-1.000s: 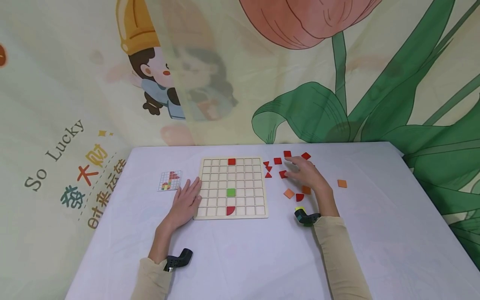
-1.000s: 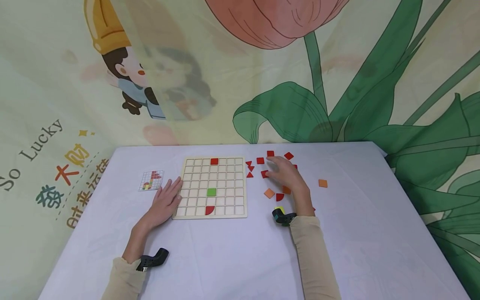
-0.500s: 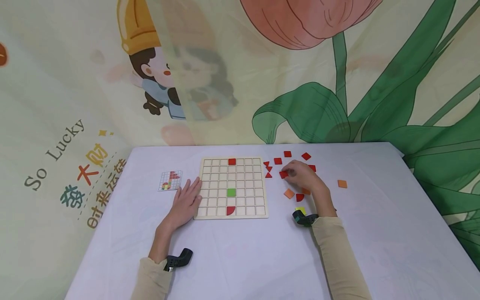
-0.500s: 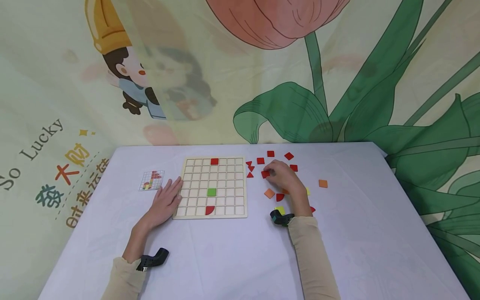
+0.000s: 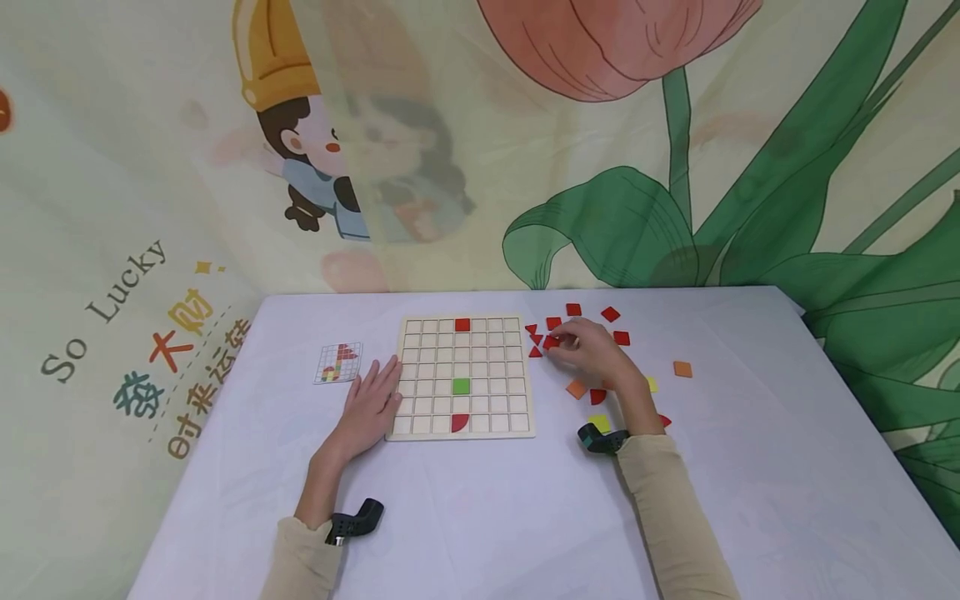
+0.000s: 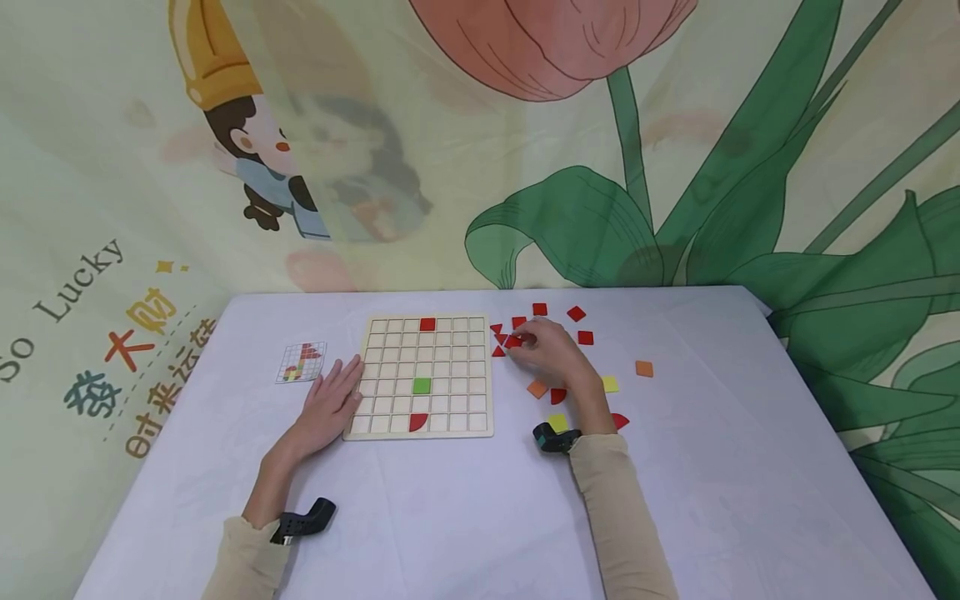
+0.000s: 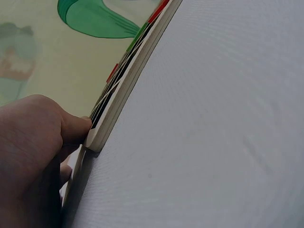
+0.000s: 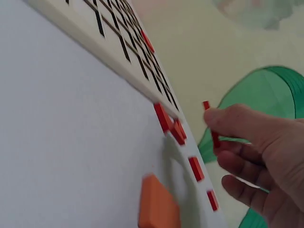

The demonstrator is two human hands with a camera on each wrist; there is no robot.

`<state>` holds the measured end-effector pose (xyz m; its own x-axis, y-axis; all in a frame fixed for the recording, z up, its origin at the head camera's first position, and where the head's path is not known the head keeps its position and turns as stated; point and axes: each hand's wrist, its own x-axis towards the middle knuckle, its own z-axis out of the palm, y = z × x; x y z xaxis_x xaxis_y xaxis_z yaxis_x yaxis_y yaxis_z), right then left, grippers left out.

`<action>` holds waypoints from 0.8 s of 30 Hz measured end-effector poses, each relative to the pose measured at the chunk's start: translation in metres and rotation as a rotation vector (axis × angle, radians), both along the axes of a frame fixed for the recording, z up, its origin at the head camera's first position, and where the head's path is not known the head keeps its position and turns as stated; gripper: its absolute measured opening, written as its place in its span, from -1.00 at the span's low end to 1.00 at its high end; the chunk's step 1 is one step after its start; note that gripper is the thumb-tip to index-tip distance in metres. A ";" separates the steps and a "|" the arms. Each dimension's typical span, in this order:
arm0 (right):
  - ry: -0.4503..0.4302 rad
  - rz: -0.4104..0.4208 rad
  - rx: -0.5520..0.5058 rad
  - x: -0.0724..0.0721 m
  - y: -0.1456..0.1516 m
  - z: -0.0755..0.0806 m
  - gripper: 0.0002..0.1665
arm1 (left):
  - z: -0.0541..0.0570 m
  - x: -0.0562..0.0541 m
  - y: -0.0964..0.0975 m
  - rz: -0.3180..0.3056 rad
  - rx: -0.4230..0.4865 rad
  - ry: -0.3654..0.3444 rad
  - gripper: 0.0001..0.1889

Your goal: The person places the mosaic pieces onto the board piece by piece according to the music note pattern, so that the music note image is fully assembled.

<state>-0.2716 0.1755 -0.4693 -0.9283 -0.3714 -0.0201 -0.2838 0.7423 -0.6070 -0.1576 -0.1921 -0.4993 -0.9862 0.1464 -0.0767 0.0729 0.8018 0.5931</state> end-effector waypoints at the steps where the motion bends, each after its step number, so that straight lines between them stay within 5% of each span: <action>1: 0.024 0.015 -0.014 0.000 -0.004 0.000 -0.63 | 0.000 0.000 0.000 -0.001 0.001 0.000 -0.41; 15: 0.052 0.201 -0.047 0.007 -0.088 0.003 -0.72 | 0.003 0.002 0.001 0.001 0.010 -0.013 -0.41; 24: 0.029 0.173 0.042 0.012 -0.121 -0.004 -0.76 | 0.002 0.004 -0.001 -0.009 -0.001 -0.008 -0.41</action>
